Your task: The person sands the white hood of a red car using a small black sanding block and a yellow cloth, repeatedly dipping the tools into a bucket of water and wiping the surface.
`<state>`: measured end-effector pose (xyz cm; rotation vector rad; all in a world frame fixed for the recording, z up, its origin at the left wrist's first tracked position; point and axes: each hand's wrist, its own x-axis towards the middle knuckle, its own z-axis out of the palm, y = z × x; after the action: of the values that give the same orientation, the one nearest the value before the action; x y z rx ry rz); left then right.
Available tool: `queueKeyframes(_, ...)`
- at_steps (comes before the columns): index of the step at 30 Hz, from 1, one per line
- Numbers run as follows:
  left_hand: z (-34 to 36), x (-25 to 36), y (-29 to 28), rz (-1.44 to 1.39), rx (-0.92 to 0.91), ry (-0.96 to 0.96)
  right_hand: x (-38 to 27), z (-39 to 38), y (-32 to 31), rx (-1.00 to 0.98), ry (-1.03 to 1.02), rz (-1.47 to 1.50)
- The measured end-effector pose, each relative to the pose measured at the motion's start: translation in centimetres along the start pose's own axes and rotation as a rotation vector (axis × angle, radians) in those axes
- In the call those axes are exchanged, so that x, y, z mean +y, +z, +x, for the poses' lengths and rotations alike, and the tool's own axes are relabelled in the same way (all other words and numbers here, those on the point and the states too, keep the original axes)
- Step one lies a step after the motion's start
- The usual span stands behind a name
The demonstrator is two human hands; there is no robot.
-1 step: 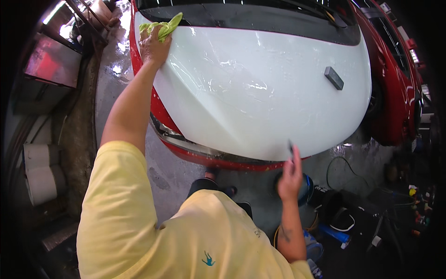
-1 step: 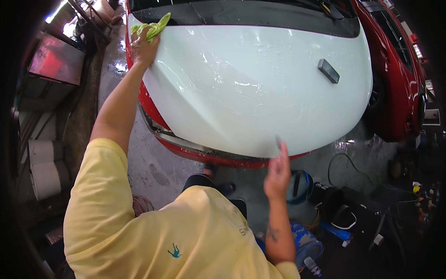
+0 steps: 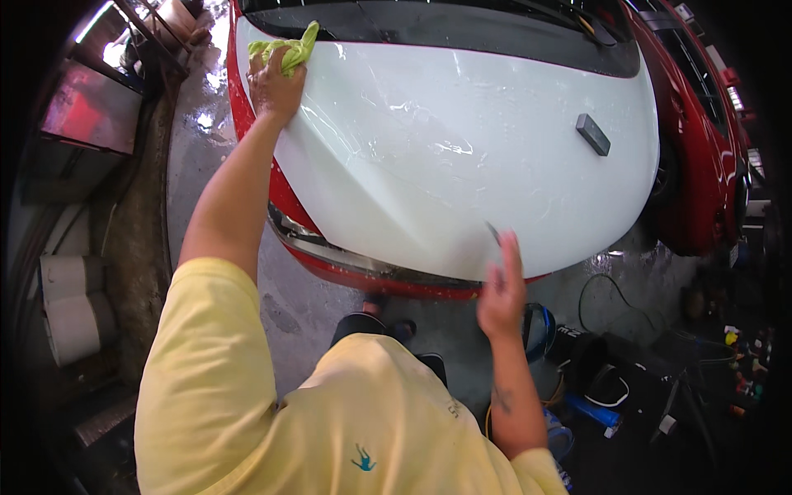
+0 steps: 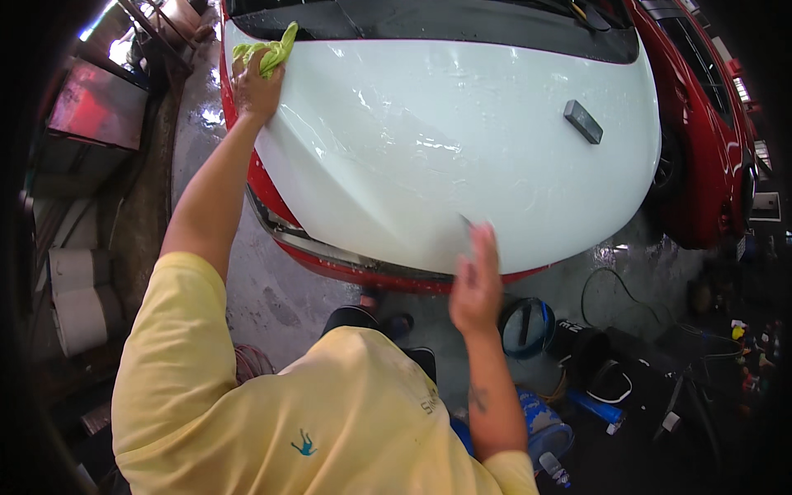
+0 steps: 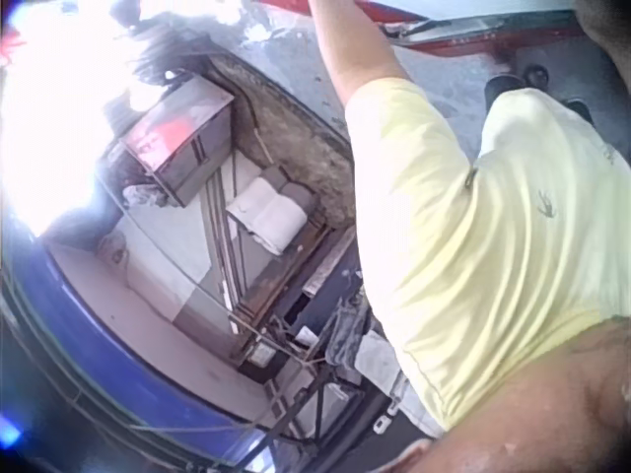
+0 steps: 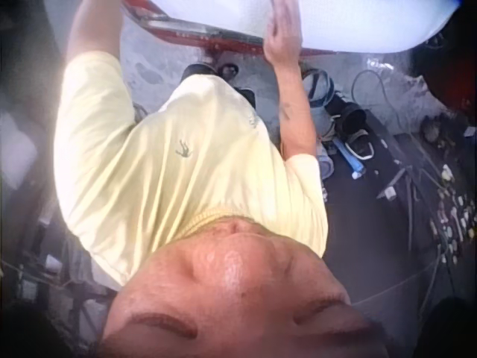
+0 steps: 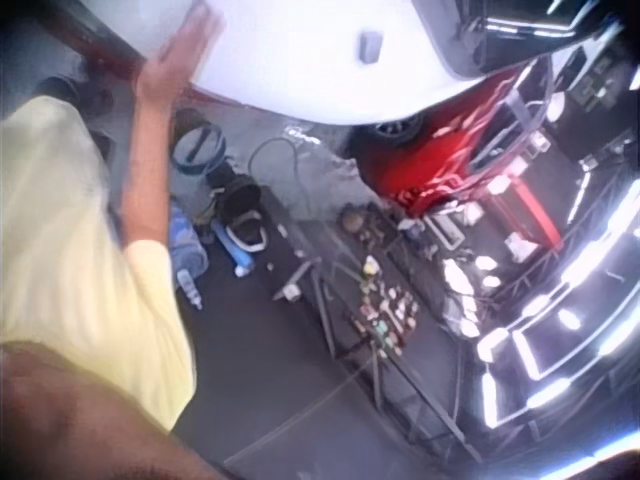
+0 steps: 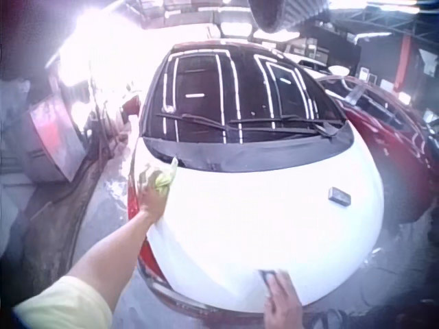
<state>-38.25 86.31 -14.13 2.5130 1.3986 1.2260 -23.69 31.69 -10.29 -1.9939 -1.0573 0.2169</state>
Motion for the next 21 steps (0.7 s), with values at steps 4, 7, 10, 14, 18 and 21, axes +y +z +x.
queueKeyframes(4,-6.6,3.6,-1.5,-0.178,0.084,-0.026,1.0,4.6,5.6,-0.314,-0.479,-0.620)
queueKeyframes(7,-10.1,4.6,-2.7,-0.246,0.061,-0.115,6.6,0.2,4.0,-0.519,-0.538,-0.795)
queueKeyframes(10,-10.8,4.7,-2.9,-0.223,0.042,-0.198,13.3,-3.1,-2.0,-0.531,-0.613,-0.905)
queueKeyframes(14,-10.8,4.8,-2.7,-0.232,0.072,-0.157,12.2,-2.0,-0.1,-0.549,-0.560,-0.807)
queueKeyframes(18,-10.8,4.4,-3.0,-0.226,0.062,-0.173,-0.2,8.3,12.6,-0.395,-0.590,-0.703)
queueKeyframes(21,-10.4,4.2,-3.0,-0.227,0.046,-0.184,-4.9,11.9,15.9,-0.312,-0.585,-0.753)
